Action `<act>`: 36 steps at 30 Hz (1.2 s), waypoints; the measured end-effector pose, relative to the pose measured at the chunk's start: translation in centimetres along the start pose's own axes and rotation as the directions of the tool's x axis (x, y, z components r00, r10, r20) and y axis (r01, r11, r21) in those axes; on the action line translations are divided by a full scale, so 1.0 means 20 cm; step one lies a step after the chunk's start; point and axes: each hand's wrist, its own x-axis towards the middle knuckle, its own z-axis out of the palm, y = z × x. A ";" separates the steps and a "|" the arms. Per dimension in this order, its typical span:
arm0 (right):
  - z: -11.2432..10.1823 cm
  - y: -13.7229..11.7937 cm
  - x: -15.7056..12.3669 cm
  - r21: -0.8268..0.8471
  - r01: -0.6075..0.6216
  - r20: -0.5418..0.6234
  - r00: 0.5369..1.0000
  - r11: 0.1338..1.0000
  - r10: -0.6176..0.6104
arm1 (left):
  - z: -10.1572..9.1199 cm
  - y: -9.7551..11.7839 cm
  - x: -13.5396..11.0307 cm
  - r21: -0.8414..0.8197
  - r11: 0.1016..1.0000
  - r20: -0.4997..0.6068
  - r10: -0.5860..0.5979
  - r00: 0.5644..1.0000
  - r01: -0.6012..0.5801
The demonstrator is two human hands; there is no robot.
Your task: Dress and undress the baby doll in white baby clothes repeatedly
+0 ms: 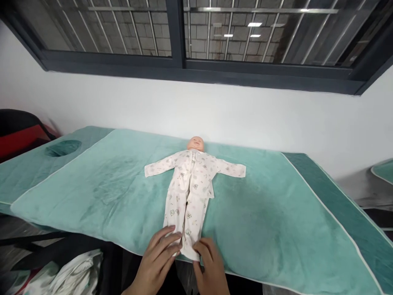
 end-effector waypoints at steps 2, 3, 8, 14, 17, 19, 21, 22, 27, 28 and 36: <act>0.02 -0.01 -0.02 0.028 0.043 -0.029 0.999 0.999 -0.042 | -0.02 0.03 0.03 0.002 1.000 0.000 0.010 1.000 -0.010; 0.03 -0.02 -0.03 0.044 0.053 -0.033 0.998 0.998 -0.052 | -0.03 0.04 0.04 -0.005 1.000 0.013 0.020 1.000 -0.020; 0.00 0.01 -0.02 0.085 0.140 0.112 0.983 0.987 -0.149 | -0.10 0.02 0.02 -0.151 0.988 0.005 0.038 0.999 -0.036; -0.31 0.04 0.31 0.018 -0.006 0.203 0.979 1.000 0.002 | -0.20 -0.19 0.17 -0.436 0.878 -0.061 -0.246 0.967 0.196; -0.36 0.04 0.64 -0.021 -0.106 0.136 0.985 0.994 0.108 | -0.20 -0.34 0.44 -0.421 0.864 -0.108 -0.348 0.931 0.274; -0.33 0.05 0.90 -0.049 -0.161 0.108 0.980 0.986 0.165 | -0.17 -0.44 0.67 -0.377 0.860 -0.085 -0.403 0.911 0.345; -0.26 0.08 1.16 -0.129 -0.211 0.070 0.973 0.969 0.221 | -0.11 -0.54 0.91 -0.324 0.863 -0.055 -0.427 0.903 0.388; -0.21 0.10 1.29 -0.196 -0.251 0.047 0.963 0.948 0.265 | -0.08 -0.59 1.02 -0.304 0.857 -0.065 -0.454 0.888 0.416; -0.03 0.26 1.67 -0.446 -0.465 0.034 0.845 0.765 0.534 | 0.09 -0.80 1.38 -0.158 0.797 0.101 -0.574 0.812 0.583; -0.02 0.30 1.70 -0.457 -0.480 0.032 0.833 0.749 0.553 | 0.11 -0.83 1.41 -0.116 0.812 0.142 -0.557 0.819 0.572; -0.04 0.42 1.70 -0.050 -0.406 -0.024 0.914 0.912 0.406 | 0.10 -0.81 1.43 -0.302 0.803 0.070 -0.519 0.852 0.514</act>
